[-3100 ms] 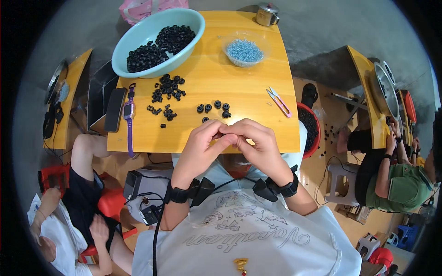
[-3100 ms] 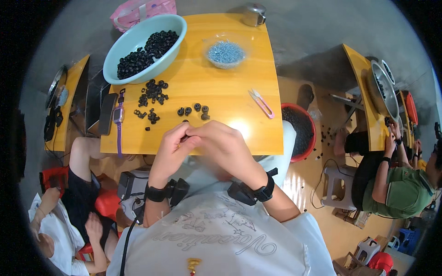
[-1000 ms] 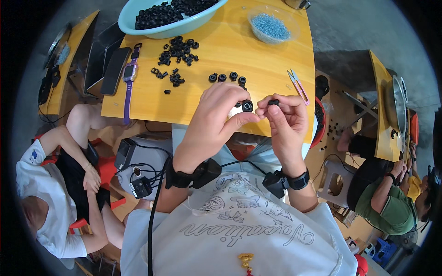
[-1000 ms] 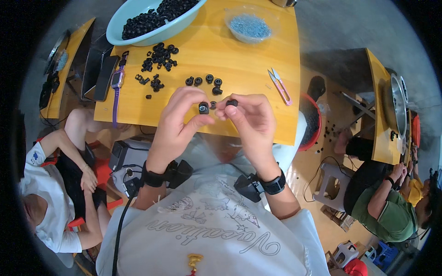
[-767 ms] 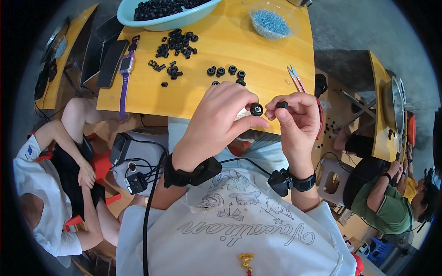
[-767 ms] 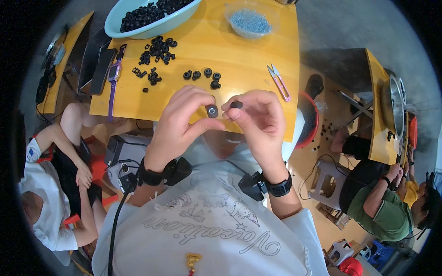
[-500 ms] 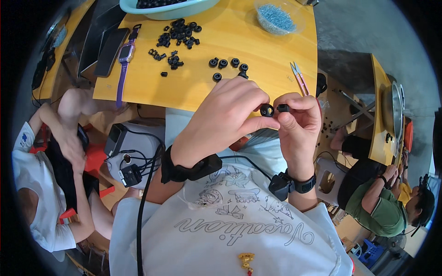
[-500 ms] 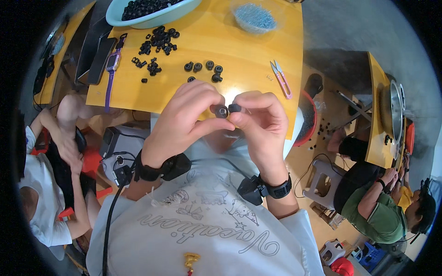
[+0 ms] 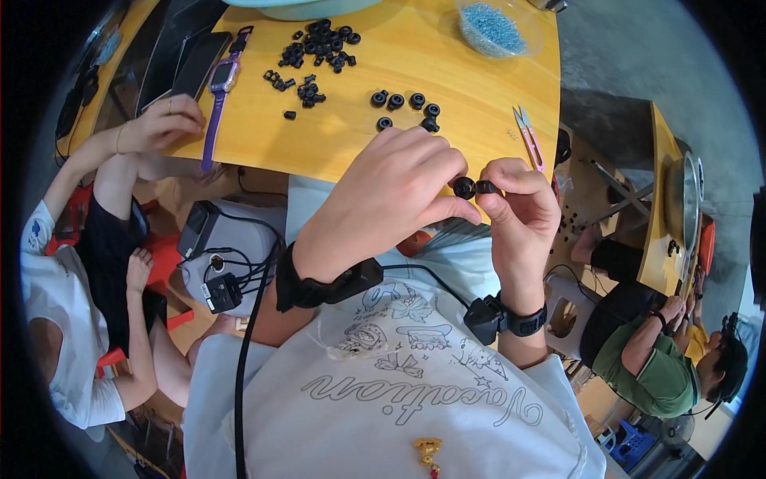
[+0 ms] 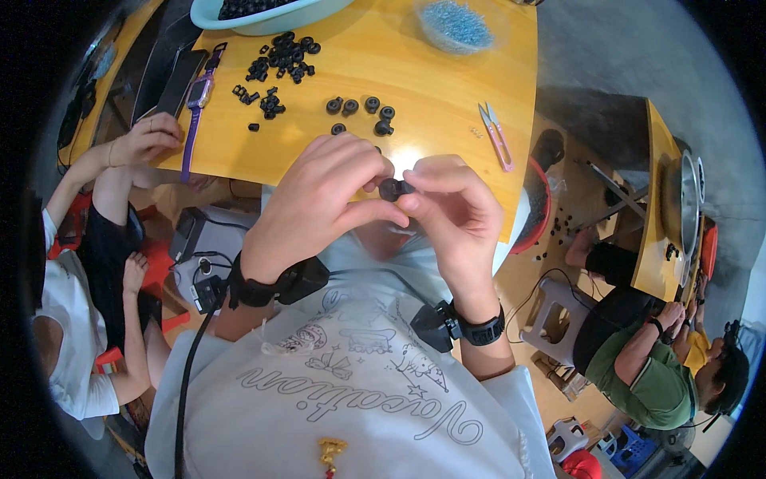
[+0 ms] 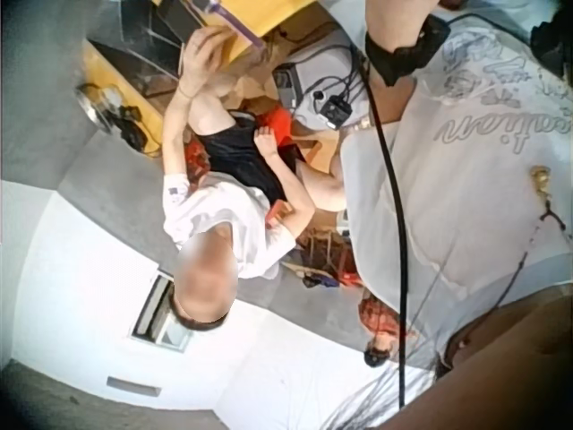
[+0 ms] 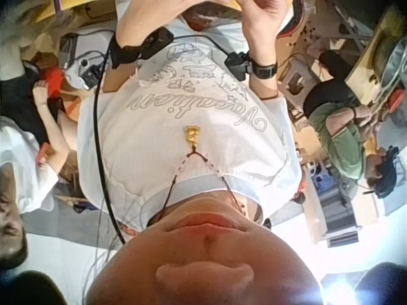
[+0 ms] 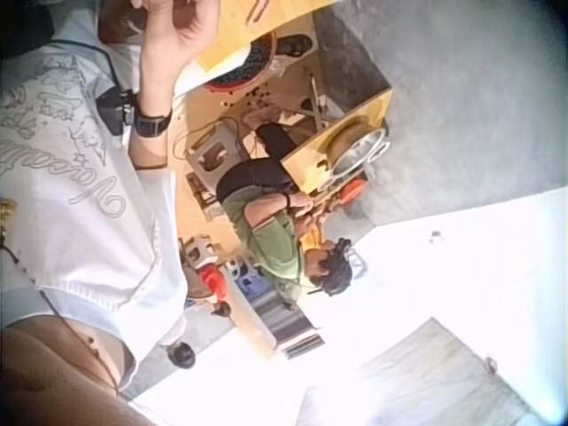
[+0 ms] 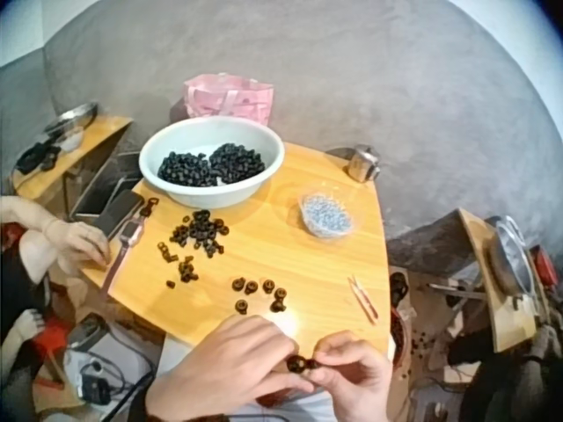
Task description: The person picks up a black plastic component and a small metal spring, inserts the spring into the component, and then presses a second black plastic piece onto the assembly before placing it on the table.
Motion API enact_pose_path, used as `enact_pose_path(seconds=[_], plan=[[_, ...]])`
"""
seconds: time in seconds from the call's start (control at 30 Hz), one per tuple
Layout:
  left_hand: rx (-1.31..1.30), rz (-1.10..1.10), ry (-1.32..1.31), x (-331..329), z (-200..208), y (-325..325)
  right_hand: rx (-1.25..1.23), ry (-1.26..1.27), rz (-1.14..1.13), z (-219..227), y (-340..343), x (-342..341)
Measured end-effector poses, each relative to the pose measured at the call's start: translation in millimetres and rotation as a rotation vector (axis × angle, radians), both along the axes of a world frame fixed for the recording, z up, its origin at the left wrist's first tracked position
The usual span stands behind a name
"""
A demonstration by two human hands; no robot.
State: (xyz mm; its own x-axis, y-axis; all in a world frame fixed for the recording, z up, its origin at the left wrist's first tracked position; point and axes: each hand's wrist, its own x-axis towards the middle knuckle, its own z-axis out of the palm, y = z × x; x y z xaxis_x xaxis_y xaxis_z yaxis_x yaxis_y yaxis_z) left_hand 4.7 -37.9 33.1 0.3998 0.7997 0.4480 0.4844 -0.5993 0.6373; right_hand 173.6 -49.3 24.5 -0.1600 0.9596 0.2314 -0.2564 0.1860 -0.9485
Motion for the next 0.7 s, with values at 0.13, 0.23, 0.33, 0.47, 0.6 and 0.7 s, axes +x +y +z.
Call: enact_pose_path(seconds=[0.13,0.23,0.33,0.47,0.6,0.7], plan=[[-0.006,-0.004,-0.008,1,2,0,-0.046,-0.006,0.013,-3,0,2],[-0.027,0.005,-0.026,1,0,0,-0.042,-0.038,-0.011,-6,0,4],[-0.012,0.011,-0.014,0,-2,0,-0.054,-0.101,-0.068,-4,-3,2],[0.003,0.016,0.02,-1,-4,1,-0.075,-0.128,-0.089,1,-7,1],[0.026,0.03,0.018,-2,-7,1,-0.071,-0.25,-0.07,5,-6,1],[0.009,0.03,0.006,-2,-11,1,-0.051,-0.265,-0.065,9,-6,0]])
